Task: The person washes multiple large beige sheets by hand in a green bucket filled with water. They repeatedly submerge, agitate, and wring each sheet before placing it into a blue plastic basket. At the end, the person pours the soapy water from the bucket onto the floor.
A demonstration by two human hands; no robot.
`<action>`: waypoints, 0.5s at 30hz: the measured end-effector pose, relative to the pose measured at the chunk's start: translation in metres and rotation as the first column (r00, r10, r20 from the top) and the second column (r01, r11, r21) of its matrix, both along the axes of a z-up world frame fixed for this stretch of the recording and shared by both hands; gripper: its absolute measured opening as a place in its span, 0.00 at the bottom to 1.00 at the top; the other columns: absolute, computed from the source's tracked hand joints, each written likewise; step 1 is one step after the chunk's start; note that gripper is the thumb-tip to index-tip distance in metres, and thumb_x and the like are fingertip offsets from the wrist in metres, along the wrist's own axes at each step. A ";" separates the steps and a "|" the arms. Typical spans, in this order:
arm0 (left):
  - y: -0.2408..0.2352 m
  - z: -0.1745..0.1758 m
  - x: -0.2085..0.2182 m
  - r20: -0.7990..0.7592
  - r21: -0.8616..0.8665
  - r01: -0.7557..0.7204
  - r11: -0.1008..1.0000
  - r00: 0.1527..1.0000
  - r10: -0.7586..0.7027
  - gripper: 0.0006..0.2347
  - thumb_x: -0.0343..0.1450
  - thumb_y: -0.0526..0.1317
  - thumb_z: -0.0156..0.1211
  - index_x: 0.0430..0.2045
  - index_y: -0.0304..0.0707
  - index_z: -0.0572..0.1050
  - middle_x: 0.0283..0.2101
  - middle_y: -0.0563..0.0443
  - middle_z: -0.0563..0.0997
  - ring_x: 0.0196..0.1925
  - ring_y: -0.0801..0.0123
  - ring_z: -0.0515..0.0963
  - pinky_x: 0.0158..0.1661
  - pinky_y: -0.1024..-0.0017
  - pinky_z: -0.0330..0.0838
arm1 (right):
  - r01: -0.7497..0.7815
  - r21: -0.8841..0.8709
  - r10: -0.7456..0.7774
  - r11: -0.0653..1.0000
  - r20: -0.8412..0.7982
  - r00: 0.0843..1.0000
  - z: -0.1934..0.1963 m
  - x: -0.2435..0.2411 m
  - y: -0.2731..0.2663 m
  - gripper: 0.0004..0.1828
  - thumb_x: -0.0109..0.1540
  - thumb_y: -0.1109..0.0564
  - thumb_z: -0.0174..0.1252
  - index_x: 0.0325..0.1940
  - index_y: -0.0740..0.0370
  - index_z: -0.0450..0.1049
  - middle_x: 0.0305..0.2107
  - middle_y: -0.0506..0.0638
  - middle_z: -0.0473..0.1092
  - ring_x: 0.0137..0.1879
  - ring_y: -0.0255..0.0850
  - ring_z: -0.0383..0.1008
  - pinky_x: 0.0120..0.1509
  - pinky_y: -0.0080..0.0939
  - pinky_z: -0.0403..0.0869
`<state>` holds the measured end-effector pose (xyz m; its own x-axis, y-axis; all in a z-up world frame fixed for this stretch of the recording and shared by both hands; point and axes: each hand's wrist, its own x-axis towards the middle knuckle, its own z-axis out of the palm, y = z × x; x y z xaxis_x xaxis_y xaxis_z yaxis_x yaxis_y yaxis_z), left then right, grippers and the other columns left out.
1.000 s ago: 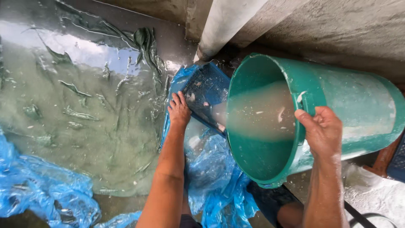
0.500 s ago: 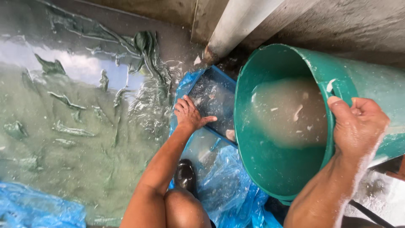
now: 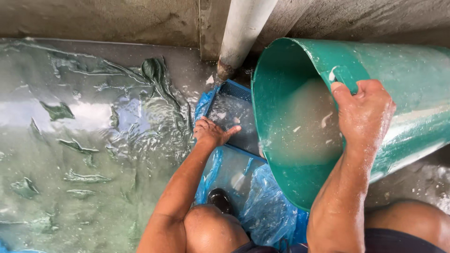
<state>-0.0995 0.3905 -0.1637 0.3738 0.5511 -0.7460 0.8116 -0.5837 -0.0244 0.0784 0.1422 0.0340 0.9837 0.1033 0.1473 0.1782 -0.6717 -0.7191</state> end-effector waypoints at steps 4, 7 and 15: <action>0.013 -0.040 -0.025 0.106 0.064 0.083 0.995 0.990 -0.089 0.60 0.64 0.80 0.45 0.68 0.09 0.43 0.66 0.20 0.58 0.68 0.37 0.64 0.64 0.57 0.65 | -0.012 0.009 0.012 1.000 0.022 1.000 0.005 -0.008 -0.003 0.21 0.61 0.50 0.72 0.45 0.71 0.77 0.27 0.54 0.73 0.33 0.39 0.73 0.41 0.41 0.72; 0.023 -0.087 -0.083 0.442 0.121 0.091 0.988 0.886 -0.136 0.31 0.72 0.51 0.57 0.60 0.19 0.61 0.63 0.29 0.67 0.65 0.43 0.71 0.58 0.57 0.73 | -0.035 -0.001 0.035 0.999 0.065 0.997 0.011 -0.012 -0.004 0.21 0.61 0.50 0.73 0.46 0.71 0.77 0.28 0.54 0.73 0.34 0.40 0.74 0.42 0.42 0.72; -0.042 -0.134 -0.177 0.299 -0.052 -0.010 0.999 0.954 0.025 0.25 0.72 0.40 0.55 0.61 0.20 0.60 0.61 0.23 0.71 0.61 0.37 0.77 0.60 0.56 0.73 | -0.072 0.001 0.071 0.997 0.150 0.986 0.015 -0.026 -0.003 0.21 0.63 0.53 0.73 0.47 0.74 0.76 0.31 0.54 0.74 0.37 0.40 0.75 0.45 0.41 0.73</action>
